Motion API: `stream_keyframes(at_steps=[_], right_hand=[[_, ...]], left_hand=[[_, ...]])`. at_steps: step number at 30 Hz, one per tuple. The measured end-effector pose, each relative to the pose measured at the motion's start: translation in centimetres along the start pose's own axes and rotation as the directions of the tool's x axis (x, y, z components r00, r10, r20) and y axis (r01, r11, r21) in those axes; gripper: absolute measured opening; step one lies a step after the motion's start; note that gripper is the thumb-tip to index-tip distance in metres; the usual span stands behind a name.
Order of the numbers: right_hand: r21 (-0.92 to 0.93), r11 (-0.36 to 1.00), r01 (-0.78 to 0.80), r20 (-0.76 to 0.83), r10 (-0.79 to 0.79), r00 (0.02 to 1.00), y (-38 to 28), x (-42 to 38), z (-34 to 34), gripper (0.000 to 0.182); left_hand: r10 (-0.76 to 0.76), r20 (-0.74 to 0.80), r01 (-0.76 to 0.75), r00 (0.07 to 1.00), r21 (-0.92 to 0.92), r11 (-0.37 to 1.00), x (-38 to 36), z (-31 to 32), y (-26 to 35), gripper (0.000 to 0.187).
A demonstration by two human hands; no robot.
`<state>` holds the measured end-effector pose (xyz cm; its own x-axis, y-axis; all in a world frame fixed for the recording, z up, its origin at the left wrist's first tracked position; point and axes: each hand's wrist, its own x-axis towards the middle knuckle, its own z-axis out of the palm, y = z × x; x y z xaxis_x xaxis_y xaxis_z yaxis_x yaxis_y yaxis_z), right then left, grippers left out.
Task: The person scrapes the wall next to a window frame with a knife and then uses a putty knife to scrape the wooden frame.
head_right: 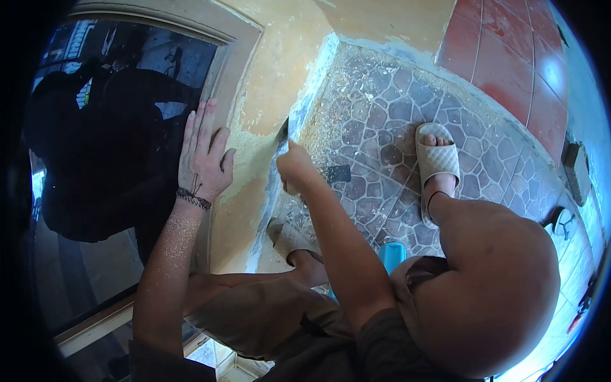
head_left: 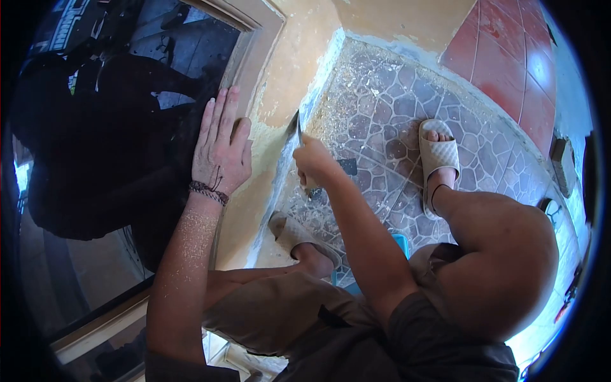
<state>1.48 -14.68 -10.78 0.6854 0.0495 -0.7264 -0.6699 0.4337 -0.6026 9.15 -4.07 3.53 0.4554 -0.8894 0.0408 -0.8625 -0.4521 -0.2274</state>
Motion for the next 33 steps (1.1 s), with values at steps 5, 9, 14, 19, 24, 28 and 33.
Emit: stream_keyframes(at_steps=[5,9,14,19,24,28,33], right_hand=[[-0.218,0.965,0.148,-0.082,-0.169,0.982,2.5,-0.6,3.6,0.063],[-0.077,0.996,0.044,-0.044,-0.047,0.998,-0.2,-1.4,0.5,0.063],[-0.235,0.945,0.229,-0.171,-0.272,0.947,1.1,0.0,2.3,0.056],[-0.007,1.000,-0.028,0.097,0.029,0.995,-2.4,-1.7,-1.4,0.059],[-0.094,0.990,0.104,-0.098,-0.113,0.989,-0.3,-1.1,1.5,0.059],[-0.090,0.994,0.063,0.049,-0.058,0.997,-1.3,-1.6,-1.3,0.062],[-0.152,0.987,0.054,0.031,-0.049,0.998,-1.7,-3.2,0.3,0.063]], left_hand=[[0.003,0.046,-0.005,0.999,0.024,1.000,-0.3,0.2,-0.6,0.031],[0.017,0.049,-0.018,0.999,0.012,1.000,-0.3,0.4,-0.3,0.032],[0.006,0.051,-0.007,0.999,0.016,1.000,-0.1,0.1,-0.5,0.033],[0.013,0.043,-0.014,0.999,0.015,1.000,-0.2,0.2,-0.4,0.033],[0.003,0.048,-0.004,0.999,0.011,1.000,-0.1,0.1,-0.6,0.032],[0.012,0.045,-0.012,0.999,0.002,1.000,-0.2,0.3,-0.5,0.032],[0.004,0.047,-0.005,0.999,0.020,1.000,0.0,0.2,-0.8,0.032]])
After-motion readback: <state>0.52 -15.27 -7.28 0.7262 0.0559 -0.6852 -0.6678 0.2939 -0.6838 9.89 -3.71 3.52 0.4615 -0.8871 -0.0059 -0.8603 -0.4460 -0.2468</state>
